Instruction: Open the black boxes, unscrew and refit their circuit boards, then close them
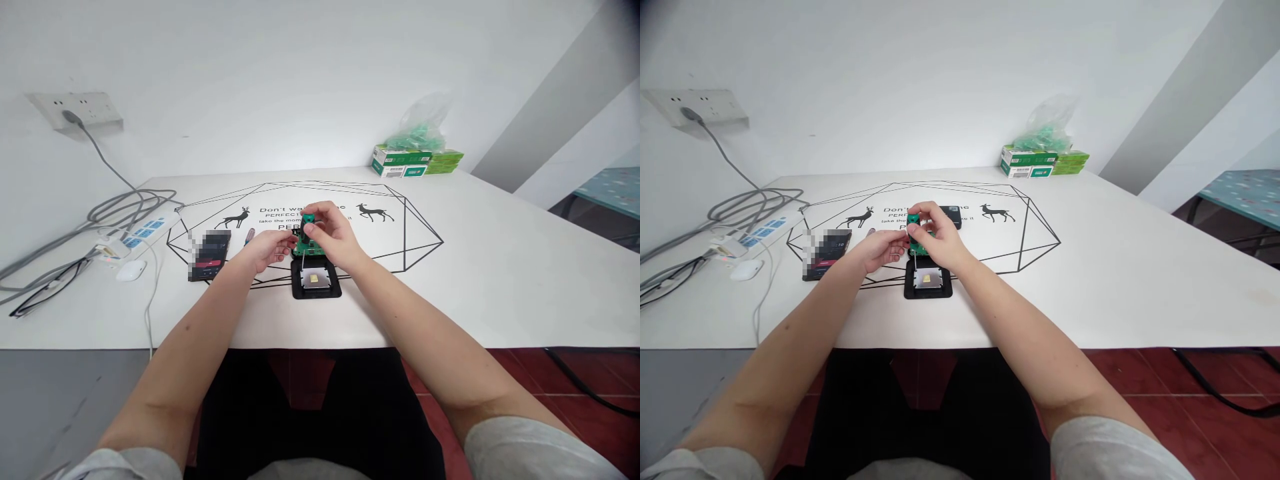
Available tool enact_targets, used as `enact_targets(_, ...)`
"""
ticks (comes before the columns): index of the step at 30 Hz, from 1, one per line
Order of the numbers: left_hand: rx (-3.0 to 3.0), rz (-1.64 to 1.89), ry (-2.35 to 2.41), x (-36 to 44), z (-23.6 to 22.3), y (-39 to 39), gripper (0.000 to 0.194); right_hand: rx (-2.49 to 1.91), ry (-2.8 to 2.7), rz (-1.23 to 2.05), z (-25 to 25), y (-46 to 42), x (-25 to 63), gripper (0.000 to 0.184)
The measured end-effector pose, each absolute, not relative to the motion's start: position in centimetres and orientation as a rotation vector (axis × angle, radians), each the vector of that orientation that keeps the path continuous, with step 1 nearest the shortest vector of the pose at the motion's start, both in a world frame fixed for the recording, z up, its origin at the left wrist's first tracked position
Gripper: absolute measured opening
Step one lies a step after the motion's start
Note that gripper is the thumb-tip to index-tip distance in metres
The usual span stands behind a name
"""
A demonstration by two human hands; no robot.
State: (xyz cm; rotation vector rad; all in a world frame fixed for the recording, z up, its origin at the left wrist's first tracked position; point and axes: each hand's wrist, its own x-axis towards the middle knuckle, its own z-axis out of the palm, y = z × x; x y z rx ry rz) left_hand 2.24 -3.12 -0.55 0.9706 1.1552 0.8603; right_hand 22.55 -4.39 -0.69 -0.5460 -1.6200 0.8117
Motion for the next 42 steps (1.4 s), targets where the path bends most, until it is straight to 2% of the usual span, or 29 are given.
enact_targets(4, 0.963, 0.849, 1.151, 2.3, -0.7, -3.0, 0.019, -0.488, -1.628, 0.933, -0.3, -4.5, 22.7, 0.031)
enact_targets(18, 0.953, 0.807, 1.143, 2.3, -0.4, -3.5, 0.022, -0.613, -1.756, 0.723, -1.1, -4.2, 22.5, 0.053)
enact_targets(27, 0.922, 0.753, 1.182, 2.1, -0.7, -3.1, 0.021, -0.616, -1.463, 0.512, -1.9, -3.3, 22.5, 0.055)
enact_targets(33, 0.932, 0.750, 1.199, 2.4, -0.4, -3.3, 0.025, -0.597, -1.484, 0.459, -2.1, -3.4, 22.3, 0.049)
enact_targets(42, 0.939, 0.744, 1.210, 2.6, 0.2, -3.7, 0.025, -0.594, -1.483, 0.452, -2.8, -2.9, 22.3, 0.053)
